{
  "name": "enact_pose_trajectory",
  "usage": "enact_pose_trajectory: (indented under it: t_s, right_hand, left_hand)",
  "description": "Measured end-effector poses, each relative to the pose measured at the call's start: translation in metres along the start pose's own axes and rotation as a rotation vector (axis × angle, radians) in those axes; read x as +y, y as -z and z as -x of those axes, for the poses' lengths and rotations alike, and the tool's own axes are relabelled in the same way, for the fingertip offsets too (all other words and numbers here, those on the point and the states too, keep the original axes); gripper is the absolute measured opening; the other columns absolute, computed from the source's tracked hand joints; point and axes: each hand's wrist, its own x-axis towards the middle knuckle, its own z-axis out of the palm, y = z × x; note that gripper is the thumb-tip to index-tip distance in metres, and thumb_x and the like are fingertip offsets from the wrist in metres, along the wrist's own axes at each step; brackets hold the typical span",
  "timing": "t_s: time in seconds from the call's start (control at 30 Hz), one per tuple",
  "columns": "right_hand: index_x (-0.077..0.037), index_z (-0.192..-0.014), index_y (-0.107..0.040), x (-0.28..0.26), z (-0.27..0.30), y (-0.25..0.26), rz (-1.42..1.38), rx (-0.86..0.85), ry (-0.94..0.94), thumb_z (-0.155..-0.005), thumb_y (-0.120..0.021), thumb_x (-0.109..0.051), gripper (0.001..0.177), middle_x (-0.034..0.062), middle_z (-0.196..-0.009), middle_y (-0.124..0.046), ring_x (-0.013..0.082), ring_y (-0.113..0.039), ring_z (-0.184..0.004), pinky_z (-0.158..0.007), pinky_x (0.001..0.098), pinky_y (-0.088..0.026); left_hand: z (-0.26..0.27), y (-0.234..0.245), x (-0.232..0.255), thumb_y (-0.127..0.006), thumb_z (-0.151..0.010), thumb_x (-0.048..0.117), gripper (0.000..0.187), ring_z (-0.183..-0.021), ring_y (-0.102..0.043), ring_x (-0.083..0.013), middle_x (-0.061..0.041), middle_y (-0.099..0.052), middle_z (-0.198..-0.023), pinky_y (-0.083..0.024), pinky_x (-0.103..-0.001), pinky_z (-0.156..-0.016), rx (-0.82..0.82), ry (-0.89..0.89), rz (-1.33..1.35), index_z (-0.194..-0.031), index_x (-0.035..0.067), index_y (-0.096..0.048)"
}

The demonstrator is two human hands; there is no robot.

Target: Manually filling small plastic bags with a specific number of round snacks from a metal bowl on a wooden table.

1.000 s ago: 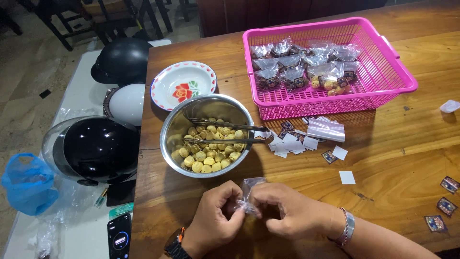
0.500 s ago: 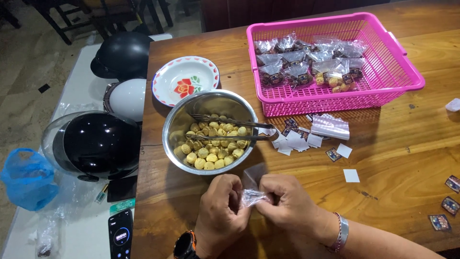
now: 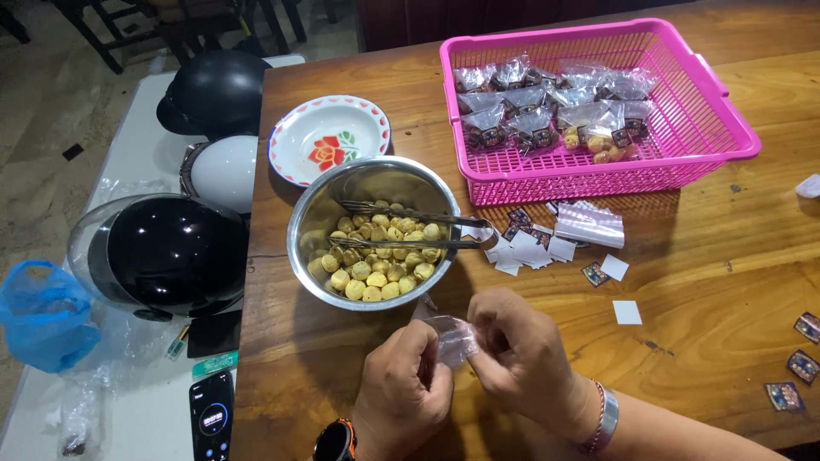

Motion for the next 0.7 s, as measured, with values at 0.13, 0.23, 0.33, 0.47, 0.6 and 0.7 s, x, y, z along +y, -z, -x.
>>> enact_pose_trajectory:
  t_s: [0.13,0.23,0.33,0.47,0.6,0.7]
  right_hand:
    - [-0.005,-0.083,-0.05,0.001,-0.003,0.005,0.07,-0.059,0.127,-0.075,-0.057,0.01,0.018,0.0088,-0.082,-0.056,0.0215,-0.054,-0.071,-0.06,0.0297,-0.046]
    - [-0.005,-0.086,-0.051,0.002,0.0,0.007,0.13,-0.138,0.12,-0.078,-0.052,0.006,0.013,0.0102,-0.087,-0.057,0.023,-0.057,-0.074,-0.063,0.0308,-0.049]
    - [-0.007,-0.087,-0.05,0.003,0.003,0.007,0.107,-0.178,0.079,-0.077,-0.052,0.003,0.014,0.0093,-0.091,-0.056,0.0232,-0.054,-0.074,-0.063,0.0322,-0.047]
    - [-0.007,-0.088,-0.049,0.002,0.003,0.007,0.176,-0.21,0.076,-0.067,-0.057,0.004,0.025,0.0077,-0.09,-0.053,0.0212,-0.05,-0.071,-0.058,0.0324,-0.044]
    - [-0.006,-0.092,-0.048,0.004,0.004,0.01,0.229,-0.216,0.086,-0.071,-0.063,-0.001,0.026,0.0099,-0.09,-0.054,0.021,-0.051,-0.073,-0.059,0.0306,-0.047]
    - [-0.006,-0.093,-0.048,0.007,0.003,0.014,0.245,-0.222,0.091,-0.066,-0.069,-0.006,0.035,0.0095,-0.092,-0.053,0.0218,-0.051,-0.074,-0.059,0.0312,-0.047]
  left_hand:
    - [0.0,0.0,0.002,-0.059,-0.071,0.0,0.019,-0.052,-0.045,-0.0202,-0.001,-0.049,-0.062,-0.038,-0.036,-0.049,0.002,0.029,0.0,-0.075,0.012,-0.045]
    - [0.0,0.005,0.004,-0.061,-0.072,0.003,0.016,-0.052,-0.046,-0.0172,0.001,-0.049,-0.061,-0.039,-0.034,-0.049,0.024,0.113,-0.001,-0.074,0.014,-0.049]
    - [-0.001,0.009,0.003,-0.056,-0.069,0.003,0.014,-0.052,-0.042,-0.0151,0.001,-0.047,-0.063,-0.036,-0.033,-0.046,-0.007,0.163,0.027,-0.076,0.013,-0.05]
    - [-0.003,0.014,0.003,-0.058,-0.071,0.005,0.012,-0.05,-0.043,-0.016,0.001,-0.049,-0.062,-0.037,-0.034,-0.045,0.036,0.102,-0.032,-0.077,0.014,-0.052]
    - [-0.004,0.016,0.007,-0.058,-0.073,0.009,0.009,-0.05,-0.046,-0.0194,0.0,-0.049,-0.062,-0.04,-0.037,-0.05,0.087,0.06,-0.135,-0.078,0.015,-0.052]
    - [-0.004,0.015,0.007,-0.059,-0.067,0.006,0.015,-0.052,-0.043,-0.0162,0.004,-0.045,-0.063,-0.038,-0.033,-0.047,0.107,0.001,-0.195,-0.075,0.015,-0.05]
